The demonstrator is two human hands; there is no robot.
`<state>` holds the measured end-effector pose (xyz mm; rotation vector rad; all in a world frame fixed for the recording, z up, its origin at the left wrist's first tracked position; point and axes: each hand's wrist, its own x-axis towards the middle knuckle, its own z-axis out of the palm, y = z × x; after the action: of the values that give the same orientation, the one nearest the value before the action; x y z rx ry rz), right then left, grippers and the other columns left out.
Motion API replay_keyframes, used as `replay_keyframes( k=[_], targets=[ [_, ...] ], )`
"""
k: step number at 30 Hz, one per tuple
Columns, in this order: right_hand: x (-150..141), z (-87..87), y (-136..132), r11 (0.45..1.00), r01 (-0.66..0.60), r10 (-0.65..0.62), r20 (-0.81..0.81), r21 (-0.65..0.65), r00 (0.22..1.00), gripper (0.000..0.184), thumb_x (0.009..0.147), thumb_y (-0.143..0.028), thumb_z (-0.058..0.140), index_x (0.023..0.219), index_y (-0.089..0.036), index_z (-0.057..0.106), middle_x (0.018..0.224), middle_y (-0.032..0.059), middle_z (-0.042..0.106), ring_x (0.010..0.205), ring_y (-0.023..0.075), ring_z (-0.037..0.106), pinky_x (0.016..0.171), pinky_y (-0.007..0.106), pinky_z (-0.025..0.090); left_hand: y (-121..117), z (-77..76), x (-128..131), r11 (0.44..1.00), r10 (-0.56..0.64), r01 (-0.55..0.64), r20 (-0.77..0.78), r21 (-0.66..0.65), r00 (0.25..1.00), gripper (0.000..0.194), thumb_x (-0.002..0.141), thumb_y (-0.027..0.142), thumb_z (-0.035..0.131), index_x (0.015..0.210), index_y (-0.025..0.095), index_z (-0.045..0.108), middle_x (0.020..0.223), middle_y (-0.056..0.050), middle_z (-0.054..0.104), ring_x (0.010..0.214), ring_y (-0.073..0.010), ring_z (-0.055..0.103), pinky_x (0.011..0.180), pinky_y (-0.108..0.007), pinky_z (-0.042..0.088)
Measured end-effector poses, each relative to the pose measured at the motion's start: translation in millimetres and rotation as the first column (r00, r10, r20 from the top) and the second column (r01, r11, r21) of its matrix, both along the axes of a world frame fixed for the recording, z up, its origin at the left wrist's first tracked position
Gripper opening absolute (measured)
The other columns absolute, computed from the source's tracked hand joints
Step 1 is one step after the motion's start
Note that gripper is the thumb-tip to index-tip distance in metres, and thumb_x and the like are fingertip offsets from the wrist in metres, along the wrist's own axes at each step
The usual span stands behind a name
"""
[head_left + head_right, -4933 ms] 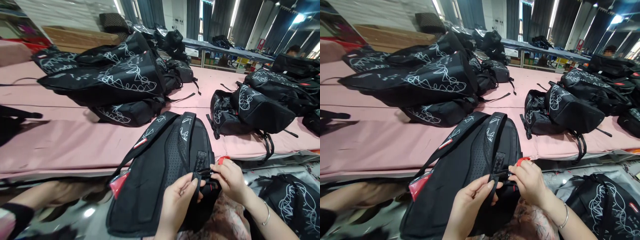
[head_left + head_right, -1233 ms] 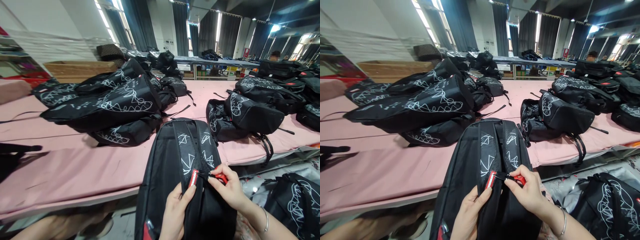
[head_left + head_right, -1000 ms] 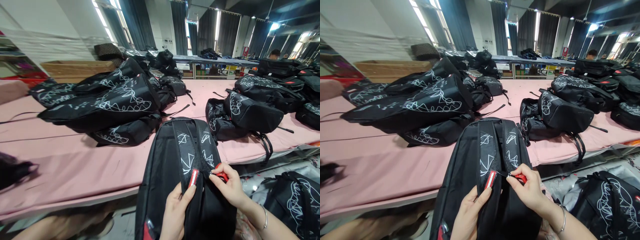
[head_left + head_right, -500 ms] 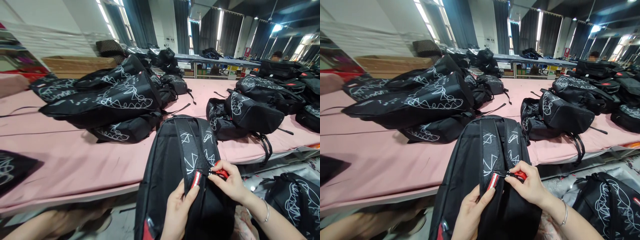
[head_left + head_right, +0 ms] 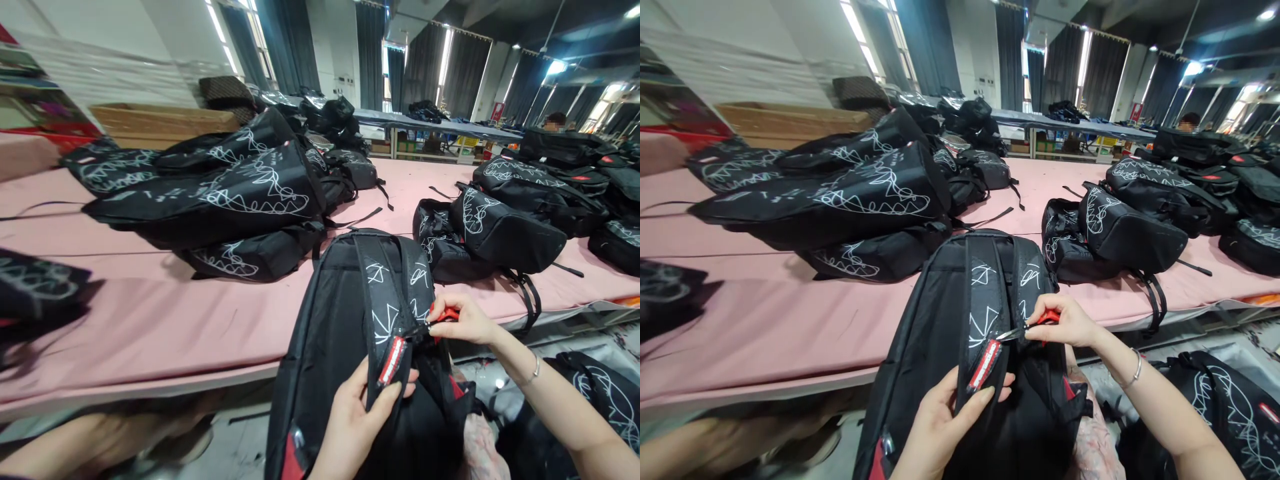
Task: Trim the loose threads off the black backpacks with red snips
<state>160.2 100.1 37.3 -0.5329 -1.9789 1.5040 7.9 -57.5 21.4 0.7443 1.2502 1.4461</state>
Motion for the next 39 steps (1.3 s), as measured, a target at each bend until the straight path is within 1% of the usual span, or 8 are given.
replay_keyframes(
  k=[3, 6, 11, 15, 25, 29, 35, 39],
  targets=[
    [-4, 13.9, 8, 0.996, -0.073, 0.07, 0.051, 0.054, 0.996, 0.026, 0.065, -0.031, 0.077, 0.069, -0.012, 0.058, 0.068, 0.001, 0.058, 0.058, 0.0085, 0.052, 0.051, 0.019, 0.042, -1, 0.2, -3, 0.999, -0.038, 0.038, -0.03, 0.0, 0.999, 0.03, 0.071, 0.03, 0.065, 0.095, 0.012, 0.058, 0.082, -0.011, 0.07, 0.073, -0.0238, 0.067, 0.074, -0.031, 0.053],
    [-11, 26.1, 13, 0.982, -0.191, 0.188, 0.138, 0.01, 0.973, 0.029, 0.064, -0.032, 0.077, 0.07, -0.011, 0.058, 0.067, 0.0001, 0.058, 0.057, 0.0077, 0.052, 0.051, 0.018, 0.042, -2, 0.6, -4, 0.998, -0.06, 0.06, -0.036, 0.001, 0.998, 0.031, 0.071, 0.031, 0.064, 0.095, 0.012, 0.057, 0.08, -0.011, 0.07, 0.071, -0.0231, 0.067, 0.074, -0.031, 0.052],
    [-21, 41.0, 30, 0.927, -0.374, 0.359, 0.221, 0.027, 0.907, 0.033, 0.063, -0.035, 0.078, 0.07, -0.01, 0.058, 0.069, 0.0003, 0.059, 0.059, 0.0072, 0.052, 0.056, 0.018, 0.044, -4, 2.2, -4, 0.996, -0.085, 0.085, -0.028, 0.001, 0.996, 0.033, 0.07, 0.031, 0.064, 0.095, 0.011, 0.057, 0.078, -0.011, 0.07, 0.07, -0.0228, 0.067, 0.073, -0.031, 0.052],
    [-27, 52.1, 42, 0.888, -0.458, 0.427, 0.293, 0.043, 0.855, 0.036, 0.063, -0.039, 0.077, 0.07, -0.01, 0.059, 0.068, 0.0004, 0.059, 0.058, 0.0074, 0.053, 0.056, 0.018, 0.045, -4, 3.4, -5, 0.996, -0.087, 0.087, -0.042, 0.003, 0.995, 0.031, 0.071, 0.031, 0.063, 0.093, 0.011, 0.057, 0.077, -0.01, 0.07, 0.069, -0.022, 0.066, 0.072, -0.031, 0.051],
    [-41, 61.5, 42, 0.84, -0.542, 0.507, 0.329, 0.016, 0.797, 0.035, 0.063, -0.039, 0.077, 0.069, -0.009, 0.06, 0.069, 0.0007, 0.06, 0.06, 0.0076, 0.054, 0.056, 0.017, 0.045, -4, 3.9, -4, 0.996, -0.092, 0.092, -0.03, 0.002, 0.995, 0.027, 0.071, 0.03, 0.063, 0.09, 0.012, 0.058, 0.075, -0.01, 0.07, 0.067, -0.0212, 0.066, 0.071, -0.03, 0.051],
    [-39, 63.7, 45, 0.848, -0.528, 0.493, 0.301, 0.043, 0.816, 0.031, 0.064, -0.035, 0.077, 0.068, -0.01, 0.059, 0.067, -0.0004, 0.058, 0.06, 0.0069, 0.053, 0.057, 0.017, 0.044, -4, 3.5, -4, 0.997, -0.081, 0.081, -0.009, -0.001, 0.997, 0.03, 0.07, 0.031, 0.064, 0.092, 0.011, 0.057, 0.074, -0.01, 0.069, 0.065, -0.0208, 0.066, 0.071, -0.031, 0.052],
    [-36, 67.9, 49, 0.834, -0.551, 0.512, 0.328, 0.033, 0.794, 0.029, 0.063, -0.031, 0.078, 0.068, -0.01, 0.059, 0.068, -0.001, 0.058, 0.06, 0.0067, 0.052, 0.057, 0.017, 0.044, -3, 2.8, -2, 0.998, -0.065, 0.065, 0.008, 0.011, 0.998, 0.029, 0.07, 0.03, 0.064, 0.09, 0.011, 0.057, 0.071, -0.009, 0.069, 0.064, -0.0203, 0.065, 0.071, -0.031, 0.052],
    [-37, 72.4, 49, 0.847, -0.53, 0.489, 0.349, 0.027, 0.799, 0.03, 0.063, -0.032, 0.078, 0.069, -0.009, 0.059, 0.067, -0.0014, 0.057, 0.058, 0.0062, 0.05, 0.056, 0.017, 0.042, -4, 4.9, -2, 0.997, -0.079, 0.079, 0.015, 0.017, 0.997, 0.028, 0.07, 0.031, 0.064, 0.09, 0.012, 0.057, 0.075, -0.01, 0.069, 0.066, -0.0209, 0.066, 0.071, -0.03, 0.052]
  ],
)
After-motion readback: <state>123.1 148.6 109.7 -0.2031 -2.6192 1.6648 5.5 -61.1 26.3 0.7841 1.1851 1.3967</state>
